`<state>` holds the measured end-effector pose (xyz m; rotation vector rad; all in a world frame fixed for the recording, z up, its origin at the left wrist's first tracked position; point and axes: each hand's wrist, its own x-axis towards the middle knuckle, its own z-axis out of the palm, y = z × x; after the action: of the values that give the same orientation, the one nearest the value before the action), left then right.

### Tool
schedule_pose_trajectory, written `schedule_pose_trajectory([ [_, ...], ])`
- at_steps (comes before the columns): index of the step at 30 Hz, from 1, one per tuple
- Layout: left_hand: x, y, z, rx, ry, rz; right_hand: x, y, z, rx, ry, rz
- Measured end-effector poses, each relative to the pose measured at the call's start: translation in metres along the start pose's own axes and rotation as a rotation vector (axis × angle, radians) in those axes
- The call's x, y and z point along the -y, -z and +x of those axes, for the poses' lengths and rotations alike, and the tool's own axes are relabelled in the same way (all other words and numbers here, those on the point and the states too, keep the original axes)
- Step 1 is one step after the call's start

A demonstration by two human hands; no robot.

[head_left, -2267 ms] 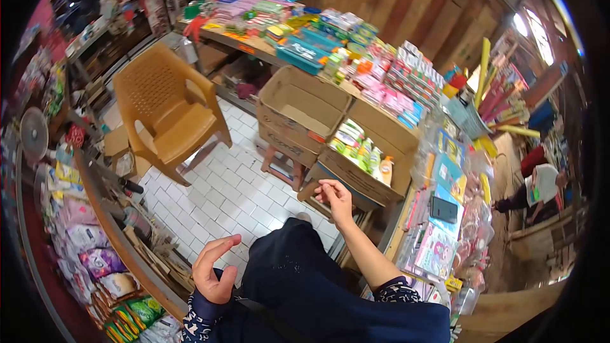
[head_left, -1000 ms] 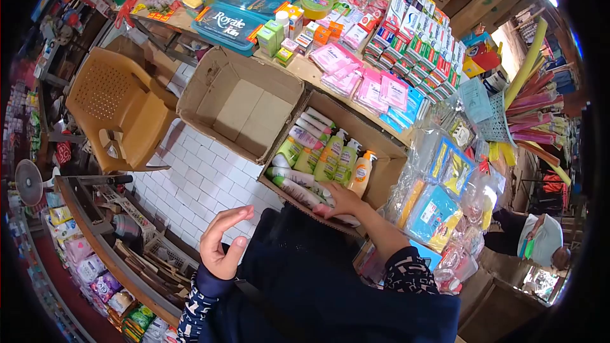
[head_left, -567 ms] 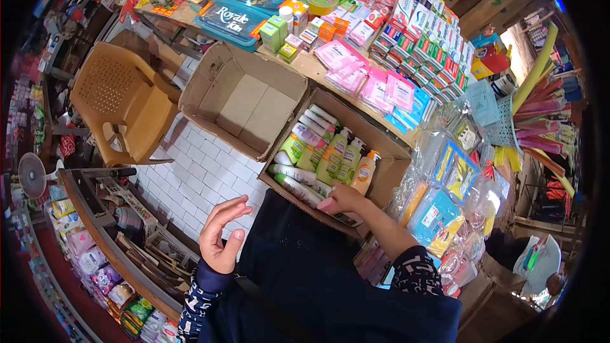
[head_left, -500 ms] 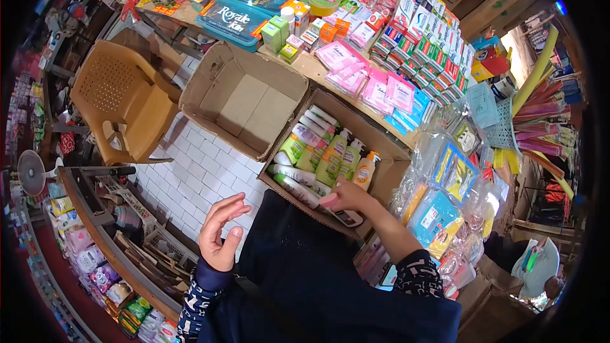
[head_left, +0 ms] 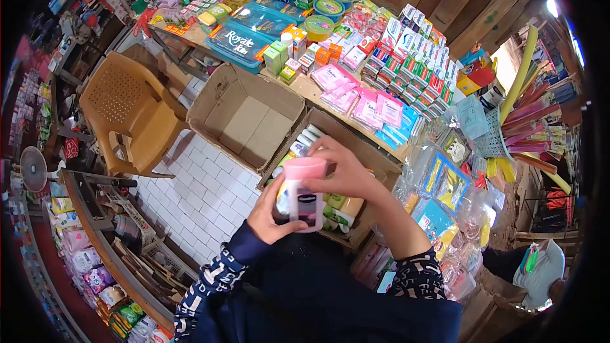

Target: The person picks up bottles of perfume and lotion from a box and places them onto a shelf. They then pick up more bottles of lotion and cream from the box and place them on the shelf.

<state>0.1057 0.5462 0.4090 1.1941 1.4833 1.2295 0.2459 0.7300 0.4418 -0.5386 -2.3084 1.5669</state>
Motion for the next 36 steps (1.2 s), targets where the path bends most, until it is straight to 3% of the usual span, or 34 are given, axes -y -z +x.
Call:
schedule_pose_trajectory([
  [4, -0.028, 0.004, -0.005, -0.001, 0.18, 0.05, 0.031, -0.014, 0.007, 0.064, 0.108, -0.014],
  [6, -0.025, 0.006, -0.012, 0.011, 0.109, 0.036, 0.029, -0.02, 0.01, 0.089, 0.167, -0.097],
  [9, -0.013, 0.003, -0.027, 0.031, 0.121, -0.092, 0.03, -0.022, 0.016, 0.212, 0.073, -0.103],
  [12, -0.007, 0.004, -0.041, -0.003, 0.233, -0.376, 0.031, -0.02, 0.02, 0.355, -0.108, 0.151],
  [15, -0.008, 0.006, -0.051, -0.04, 0.286, -0.437, 0.029, -0.018, 0.021, 0.453, -0.242, 0.406],
  [17, -0.009, 0.008, -0.054, -0.04, 0.302, -0.445, 0.028, -0.019, 0.02, 0.455, -0.194, 0.43],
  [27, -0.002, 0.019, -0.064, 0.063, 0.171, -0.58, 0.045, -0.021, 0.022, 0.472, -0.179, 0.471],
  [30, -0.014, 0.027, -0.073, 0.016, 0.271, -0.634, 0.06, -0.028, 0.035, 0.521, -0.148, 0.46],
  [36, -0.017, 0.058, -0.106, -0.129, 0.181, -0.667, 0.098, -0.068, 0.078, 0.645, -0.13, 0.413],
])
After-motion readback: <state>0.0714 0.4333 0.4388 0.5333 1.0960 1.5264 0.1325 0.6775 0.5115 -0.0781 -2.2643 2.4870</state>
